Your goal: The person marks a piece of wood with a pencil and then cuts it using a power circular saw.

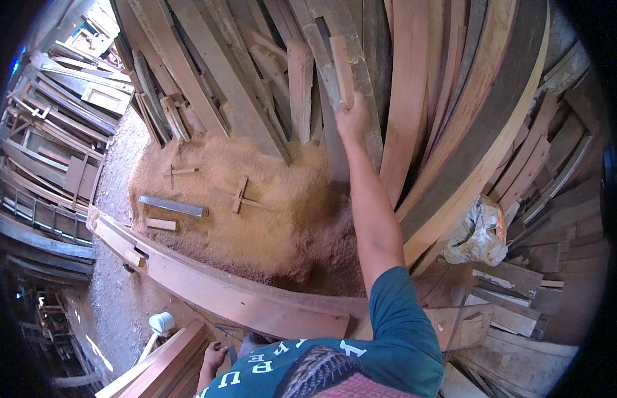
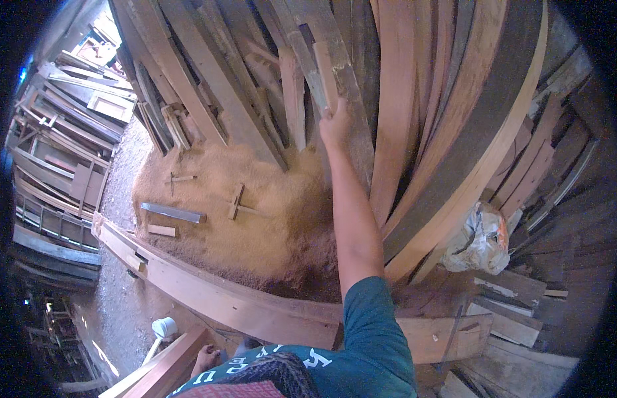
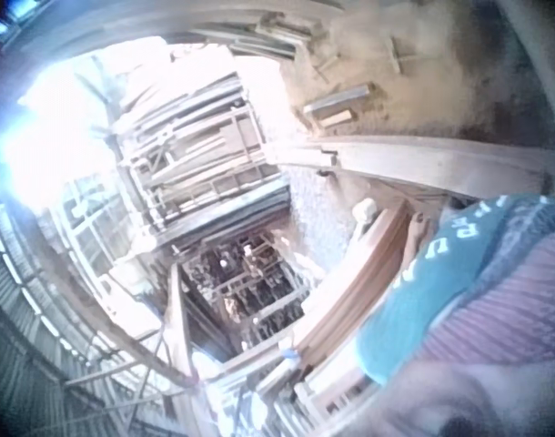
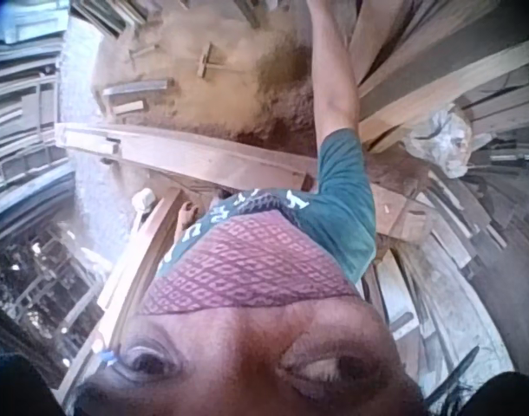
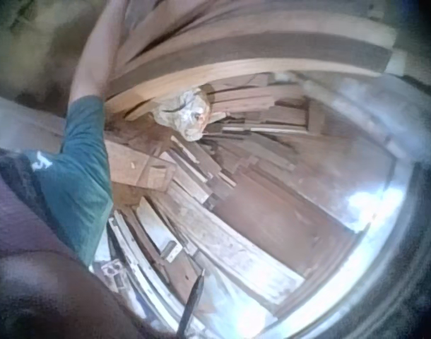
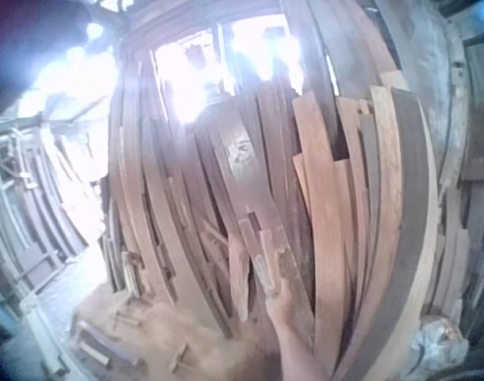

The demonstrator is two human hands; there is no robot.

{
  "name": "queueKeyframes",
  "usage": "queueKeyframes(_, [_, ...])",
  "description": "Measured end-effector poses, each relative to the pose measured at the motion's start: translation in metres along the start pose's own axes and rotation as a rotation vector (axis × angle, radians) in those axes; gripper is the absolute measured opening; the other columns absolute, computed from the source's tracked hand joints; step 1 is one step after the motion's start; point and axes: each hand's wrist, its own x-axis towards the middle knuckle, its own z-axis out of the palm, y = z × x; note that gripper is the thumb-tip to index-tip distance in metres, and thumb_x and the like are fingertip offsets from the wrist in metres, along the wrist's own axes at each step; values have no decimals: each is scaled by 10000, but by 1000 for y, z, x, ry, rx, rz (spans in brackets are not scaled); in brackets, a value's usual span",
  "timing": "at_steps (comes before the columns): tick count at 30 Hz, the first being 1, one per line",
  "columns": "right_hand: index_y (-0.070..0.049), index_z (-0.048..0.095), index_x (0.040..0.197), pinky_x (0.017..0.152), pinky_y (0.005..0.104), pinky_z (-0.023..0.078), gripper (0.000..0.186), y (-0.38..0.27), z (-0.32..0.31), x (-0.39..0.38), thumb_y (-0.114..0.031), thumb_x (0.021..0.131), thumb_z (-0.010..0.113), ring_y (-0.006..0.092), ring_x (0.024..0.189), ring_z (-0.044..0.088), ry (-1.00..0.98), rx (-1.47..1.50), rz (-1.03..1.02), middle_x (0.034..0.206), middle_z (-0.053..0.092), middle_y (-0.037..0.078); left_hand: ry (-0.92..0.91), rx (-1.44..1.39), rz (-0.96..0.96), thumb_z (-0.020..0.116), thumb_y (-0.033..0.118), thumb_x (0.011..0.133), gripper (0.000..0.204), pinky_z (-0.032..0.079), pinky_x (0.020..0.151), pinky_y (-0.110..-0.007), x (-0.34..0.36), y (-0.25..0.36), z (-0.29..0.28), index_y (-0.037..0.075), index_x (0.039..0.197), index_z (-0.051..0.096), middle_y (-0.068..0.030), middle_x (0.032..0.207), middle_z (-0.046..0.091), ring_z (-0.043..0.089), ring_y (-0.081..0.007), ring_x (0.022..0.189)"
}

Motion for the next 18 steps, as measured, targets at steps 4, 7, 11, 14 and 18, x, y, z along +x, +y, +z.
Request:
queueKeyframes(4, [9, 587, 1202, 966, 582, 493, 335, 8, -25, 37, -116, 913, 701, 536, 1102, 622, 186, -118, -136, 1112, 659, 320, -77, -33, -81, 814, 236, 936, 565, 595, 940, -389, 1, 25, 3, -30, 1396, 623, -220, 1237, 746, 733, -290, 1104])
queueKeyframes(7, [12, 611, 1150, 936, 573, 504, 292, -3, -33, 52, -130, 919, 719, 529, 1075, 639, 170, -105, -150, 1094, 667, 310, -76, -31, -91, 824, 260, 926, 594, 601, 932, -390, -6, 28, 3, -37, 1399, 619, -229, 1230, 746, 737, -297, 1105])
queueKeyframes(11, [8, 632, 1114, 886, 525, 527, 281, -10, -24, -1, -172, 933, 750, 463, 1004, 686, 35, 6, -108, 1036, 701, 276, -86, 58, -4, 784, 389, 914, 652, 566, 1050, -437, 40, -36, 18, -33, 1390, 642, -240, 1312, 727, 712, -374, 1200])
queueKeyframes(14, [14, 632, 1110, 842, 480, 536, 289, 14, -28, -87, -178, 934, 758, 386, 945, 694, -246, 25, 9, 975, 702, 246, -13, 2, 187, 749, 203, 952, 483, 582, 987, -418, 18, 32, 13, -33, 1359, 640, -195, 1214, 765, 732, -313, 1109])
queueKeyframes(18, [22, 629, 1069, 852, 453, 528, 216, 72, -9, -239, -96, 897, 686, 335, 894, 665, -645, -68, 83, 943, 683, 202, -66, -130, 43, 761, 247, 937, 605, 559, 1037, -405, 16, 35, 21, -19, 1449, 579, -224, 1228, 757, 727, -315, 1164])
